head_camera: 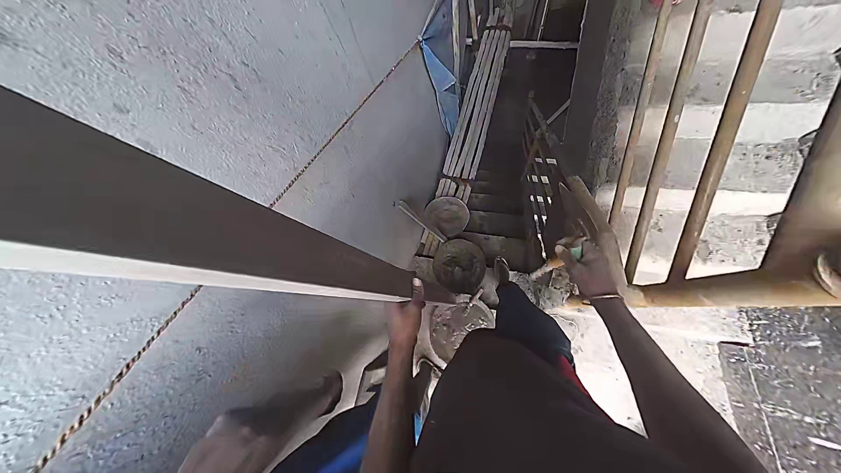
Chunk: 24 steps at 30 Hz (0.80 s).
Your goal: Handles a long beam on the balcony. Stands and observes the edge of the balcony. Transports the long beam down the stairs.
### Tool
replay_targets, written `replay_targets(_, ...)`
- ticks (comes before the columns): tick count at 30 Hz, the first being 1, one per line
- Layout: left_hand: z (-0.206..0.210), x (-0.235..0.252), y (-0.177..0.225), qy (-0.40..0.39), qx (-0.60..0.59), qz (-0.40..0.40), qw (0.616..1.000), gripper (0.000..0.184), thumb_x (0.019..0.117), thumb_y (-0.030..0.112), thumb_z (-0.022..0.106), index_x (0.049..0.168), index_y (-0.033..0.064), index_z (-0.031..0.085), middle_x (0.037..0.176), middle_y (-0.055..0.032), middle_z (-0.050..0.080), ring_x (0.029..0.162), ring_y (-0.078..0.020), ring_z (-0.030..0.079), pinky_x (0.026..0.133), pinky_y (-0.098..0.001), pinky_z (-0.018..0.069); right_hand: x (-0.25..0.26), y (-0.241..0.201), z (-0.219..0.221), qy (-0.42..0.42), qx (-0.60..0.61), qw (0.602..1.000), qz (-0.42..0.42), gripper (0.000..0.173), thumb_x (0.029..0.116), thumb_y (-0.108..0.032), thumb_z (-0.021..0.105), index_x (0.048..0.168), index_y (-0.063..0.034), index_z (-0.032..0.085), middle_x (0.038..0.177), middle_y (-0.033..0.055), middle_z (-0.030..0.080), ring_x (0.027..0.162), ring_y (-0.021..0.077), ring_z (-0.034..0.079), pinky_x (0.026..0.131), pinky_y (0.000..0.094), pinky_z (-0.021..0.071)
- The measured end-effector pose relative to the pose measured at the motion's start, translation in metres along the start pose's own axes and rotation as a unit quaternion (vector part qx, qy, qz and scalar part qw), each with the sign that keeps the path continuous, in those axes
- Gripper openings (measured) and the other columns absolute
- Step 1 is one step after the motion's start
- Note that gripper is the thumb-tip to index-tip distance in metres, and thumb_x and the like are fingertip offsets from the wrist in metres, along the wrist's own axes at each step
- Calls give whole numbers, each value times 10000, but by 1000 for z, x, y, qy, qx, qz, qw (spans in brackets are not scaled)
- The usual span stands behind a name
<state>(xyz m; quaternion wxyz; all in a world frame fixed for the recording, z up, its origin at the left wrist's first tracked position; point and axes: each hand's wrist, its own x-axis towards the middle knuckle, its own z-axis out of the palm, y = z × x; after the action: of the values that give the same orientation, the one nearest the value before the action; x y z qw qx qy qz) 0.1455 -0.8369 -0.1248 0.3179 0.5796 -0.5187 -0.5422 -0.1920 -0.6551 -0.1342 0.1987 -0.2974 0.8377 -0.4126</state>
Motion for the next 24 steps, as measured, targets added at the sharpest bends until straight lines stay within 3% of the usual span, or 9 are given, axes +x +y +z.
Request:
replay_targets(1, 12, 21, 3, 10, -14, 7, 1000, 414, 1002, 232, 668, 1331, 5, 559, 1099, -168, 709, 803, -245, 745, 662, -418, 657, 35, 1, 6, 4, 11, 1000, -3, 340, 985, -332, 666, 1184, -57, 694, 1003, 132, 714, 879, 224, 681, 844, 477, 551)
replay_targets(4, 68, 99, 20, 27, -63, 38, 997, 369, 1006, 182, 655, 1316, 4, 563, 1097, -169, 715, 774, -267, 747, 621, -426, 656, 158, 18, 29, 14, 42, 999, 7, 348, 966, -361, 673, 1157, -70, 685, 917, 105, 682, 693, 198, 637, 662, 439, 556)
replay_targets(7, 132, 178, 56, 16, -98, 54, 994, 347, 1006, 132, 643, 1318, 0, 569, 1130, -173, 713, 808, -287, 754, 629, -438, 662, 257, 18, 31, 9, 31, 999, 40, 353, 974, -362, 682, 1162, -62, 684, 958, 128, 690, 784, 232, 657, 746, 472, 548)
replay_targets(9, 166, 211, 82, -5, -106, 56, 993, 352, 1004, 109, 634, 1330, -2, 563, 1152, -171, 706, 837, -288, 752, 655, -446, 665, 293, 8, 17, 1, 6, 997, 77, 376, 983, -361, 684, 1188, -45, 681, 1047, 169, 694, 947, 283, 665, 887, 515, 525)
replay_targets(10, 184, 231, 98, -15, -113, 66, 991, 358, 1004, 108, 631, 1338, -2, 564, 1168, -169, 703, 860, -288, 752, 676, -449, 666, 321, 5, 11, 8, 0, 997, 79, 379, 980, -365, 687, 1177, -41, 683, 1044, 172, 693, 960, 292, 664, 896, 526, 521)
replay_targets(16, 240, 330, 158, -46, -117, 126, 984, 391, 993, 128, 629, 1350, -7, 549, 1221, -168, 689, 957, -311, 740, 749, -475, 665, 435, -1, 16, 20, 16, 995, 97, 332, 994, -360, 668, 1158, -72, 694, 969, 145, 693, 828, 265, 662, 784, 514, 542)
replay_targets(20, 287, 420, 197, -64, -61, 193, 977, 400, 976, 191, 660, 1305, -21, 577, 1187, -125, 707, 1030, -209, 717, 849, -389, 637, 492, 7, 32, -12, -5, 994, 109, 361, 988, -376, 669, 1173, -66, 679, 928, 137, 682, 774, 256, 657, 736, 505, 551)
replay_targets(22, 324, 475, 218, -73, -45, 235, 968, 378, 959, 180, 679, 1251, -44, 594, 1133, -104, 721, 1065, -153, 693, 972, -350, 579, 528, 14, 35, -10, -28, 993, 117, 373, 981, -376, 680, 1181, -61, 684, 944, 148, 694, 817, 280, 671, 778, 535, 552)
replay_targets(24, 362, 536, 232, -83, -34, 217, 972, 415, 948, 203, 708, 1260, -43, 591, 1125, -111, 719, 1052, -154, 701, 957, -354, 593, 573, 14, 39, 17, -42, 993, 108, 349, 980, -349, 690, 1183, -65, 686, 981, 161, 699, 881, 300, 677, 827, 566, 548)
